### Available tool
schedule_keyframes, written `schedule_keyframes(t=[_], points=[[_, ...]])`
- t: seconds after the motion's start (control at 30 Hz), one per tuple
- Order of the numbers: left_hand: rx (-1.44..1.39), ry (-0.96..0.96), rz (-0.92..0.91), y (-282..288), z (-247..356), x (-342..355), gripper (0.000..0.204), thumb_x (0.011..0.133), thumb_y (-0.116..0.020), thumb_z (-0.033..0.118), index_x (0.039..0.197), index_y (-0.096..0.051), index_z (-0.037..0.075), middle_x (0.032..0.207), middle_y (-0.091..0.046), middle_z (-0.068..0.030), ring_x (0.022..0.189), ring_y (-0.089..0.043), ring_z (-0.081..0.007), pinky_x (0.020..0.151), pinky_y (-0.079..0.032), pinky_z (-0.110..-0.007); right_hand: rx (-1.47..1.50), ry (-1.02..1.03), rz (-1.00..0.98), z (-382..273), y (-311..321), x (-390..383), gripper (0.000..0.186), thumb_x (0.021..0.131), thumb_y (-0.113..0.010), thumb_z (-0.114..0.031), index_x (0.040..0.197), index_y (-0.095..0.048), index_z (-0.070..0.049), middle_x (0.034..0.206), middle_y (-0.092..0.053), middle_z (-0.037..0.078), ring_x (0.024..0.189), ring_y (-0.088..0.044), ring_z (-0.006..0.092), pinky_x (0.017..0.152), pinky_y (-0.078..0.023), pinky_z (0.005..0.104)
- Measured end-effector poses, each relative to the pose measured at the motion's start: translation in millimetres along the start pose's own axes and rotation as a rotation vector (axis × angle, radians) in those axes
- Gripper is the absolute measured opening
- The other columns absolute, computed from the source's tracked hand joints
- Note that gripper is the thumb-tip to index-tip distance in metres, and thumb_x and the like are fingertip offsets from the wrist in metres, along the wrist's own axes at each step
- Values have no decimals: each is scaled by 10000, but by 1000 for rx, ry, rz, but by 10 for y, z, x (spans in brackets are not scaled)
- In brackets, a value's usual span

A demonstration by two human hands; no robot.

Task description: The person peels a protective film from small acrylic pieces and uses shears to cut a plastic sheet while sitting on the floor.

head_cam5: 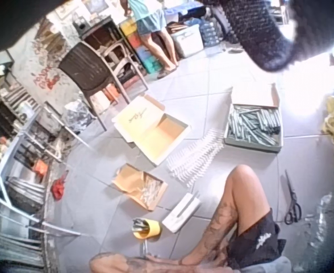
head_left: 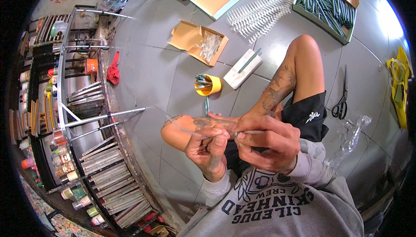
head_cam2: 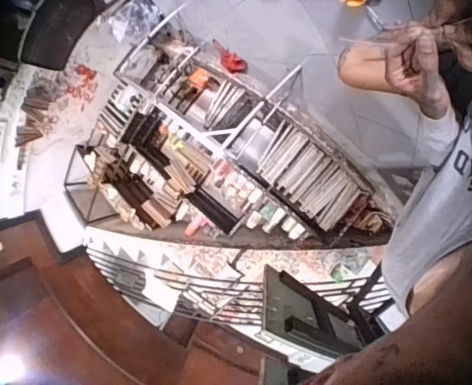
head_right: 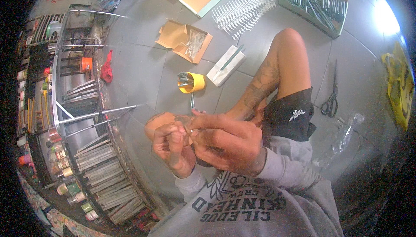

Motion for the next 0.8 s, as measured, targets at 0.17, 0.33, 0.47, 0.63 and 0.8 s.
schedule_keyframes(t=[0.17, 0.33, 0.47, 0.63, 0.8], points=[[-1, 54, 39, 6, 18, -23, 153, 798, -703, -15, 933, -642, -53, 829, -709, -142, 791, -682, -184, 939, -507, -401, 143, -42, 7, 60, -48, -31, 187, 738, -730, 24, 911, -664, 1, 952, -699, 153, 846, -714, 272, 858, -581, 387], [32, 7, 56, -15, 5, -30, 148, 798, -708, -16, 929, -650, -54, 826, -708, -137, 777, -681, -164, 834, -543, -304, 129, 41, 68, 83, -87, 11, 224, 677, -733, 99, 875, -653, 29, 855, -709, 180, 757, -728, 238, 625, -568, 278], [100, 75, 32, -26, 39, -55, 170, 837, -688, 60, 978, -654, -29, 849, -650, -75, 749, -584, -115, 687, -467, -231, 121, 29, 75, 80, -86, 11, 216, 673, -738, 92, 857, -650, 20, 841, -718, 171, 740, -729, 221, 616, -566, 270], [93, 94, 58, -38, 52, -64, 198, 826, -713, 89, 981, -660, -23, 865, -661, -78, 790, -617, -135, 755, -497, -257, 110, 38, 88, 71, -90, 28, 211, 668, -742, 90, 843, -646, 21, 814, -718, 169, 717, -729, 218, 599, -561, 262], [166, 64, 74, -22, 40, -80, 211, 815, -735, 104, 969, -665, -21, 890, -674, -89, 807, -626, -144, 782, -499, -270, 101, 41, 75, 80, -78, 29, 212, 666, -742, 93, 843, -649, 21, 821, -719, 171, 726, -731, 216, 601, -562, 264]])
Point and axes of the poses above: each hand's wrist, its own x-axis towards the middle knuckle, its own y-axis out of the back of the hand, z = x × y, the point moved 2 cm from there along x, towards the middle knuckle
